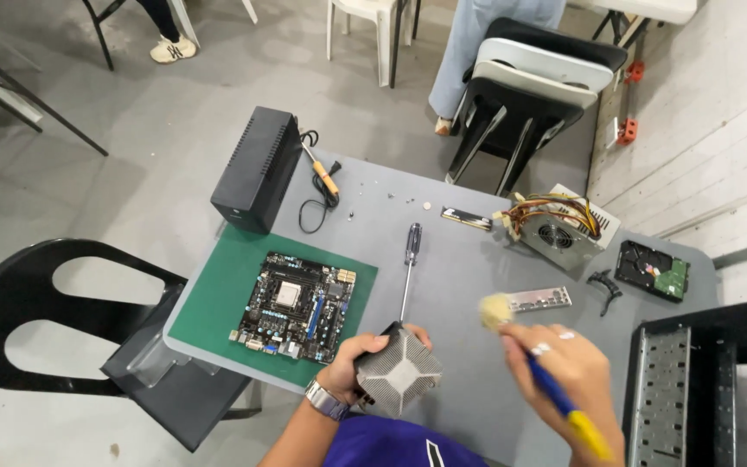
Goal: Disassembling a computer case, cleaning a CPU heatsink with a brush, and inspecting the motherboard.
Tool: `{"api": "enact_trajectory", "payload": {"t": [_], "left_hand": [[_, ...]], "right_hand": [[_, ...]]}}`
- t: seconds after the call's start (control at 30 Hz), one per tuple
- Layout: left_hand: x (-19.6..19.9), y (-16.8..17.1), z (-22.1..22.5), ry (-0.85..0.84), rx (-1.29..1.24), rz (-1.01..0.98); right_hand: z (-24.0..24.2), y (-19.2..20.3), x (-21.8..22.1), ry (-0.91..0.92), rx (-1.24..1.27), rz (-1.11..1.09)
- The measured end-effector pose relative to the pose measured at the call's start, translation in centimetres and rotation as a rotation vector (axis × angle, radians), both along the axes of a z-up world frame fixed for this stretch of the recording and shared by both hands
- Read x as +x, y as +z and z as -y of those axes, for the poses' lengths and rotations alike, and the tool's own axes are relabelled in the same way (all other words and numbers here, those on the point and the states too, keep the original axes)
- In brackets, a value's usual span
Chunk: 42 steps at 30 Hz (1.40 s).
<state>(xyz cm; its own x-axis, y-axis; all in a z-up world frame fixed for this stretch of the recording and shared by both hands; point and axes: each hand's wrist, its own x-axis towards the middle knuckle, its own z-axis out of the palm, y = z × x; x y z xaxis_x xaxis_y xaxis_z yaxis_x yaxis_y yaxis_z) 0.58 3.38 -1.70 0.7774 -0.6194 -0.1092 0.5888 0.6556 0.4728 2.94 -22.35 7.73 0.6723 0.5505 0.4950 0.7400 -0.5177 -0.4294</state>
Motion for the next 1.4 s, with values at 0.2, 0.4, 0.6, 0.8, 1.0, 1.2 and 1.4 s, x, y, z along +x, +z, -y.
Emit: {"api": "enact_trajectory", "payload": {"t": [0.2, 0.4, 0.6, 0.8, 1.0, 1.2, 1.4], "left_hand": [[-0.1, 0.9, 0.5, 0.217, -0.029, 0.038], [0.4, 1.1, 0.5, 0.255, -0.225, 0.042], [0.3, 1.4, 0.3, 0.266, -0.186, 0.04], [-0.1, 1.8, 0.5, 0.273, -0.088, 0.122], [0.6, 0.7, 0.2, 0.399, 0.005, 0.024], [1.2, 1.6, 0.3, 0.421, -0.024, 0.062], [1.0, 1.8, 0.8, 0.387, 0.099, 0.082]], "right_hand": [[-2.4, 1.2, -2.8, 0.288, 0.315, -0.341], [-2.7, 1.1, -3.4, 0.078, 0.307, -0.216], [-2.5, -2.7, -2.6, -0.337, -0.206, -0.005], [-4.2, -1.5, -3.1, -0.024, 0.26, -0.04], [-4.7, -1.5, -3.7, -0.034, 0.412, -0.203], [-5.9, -3.1, -4.0, 0.08, 0.462, -0.667], [-6.3, -3.4, -3.5, 0.153, 0.727, -0.509]]}}
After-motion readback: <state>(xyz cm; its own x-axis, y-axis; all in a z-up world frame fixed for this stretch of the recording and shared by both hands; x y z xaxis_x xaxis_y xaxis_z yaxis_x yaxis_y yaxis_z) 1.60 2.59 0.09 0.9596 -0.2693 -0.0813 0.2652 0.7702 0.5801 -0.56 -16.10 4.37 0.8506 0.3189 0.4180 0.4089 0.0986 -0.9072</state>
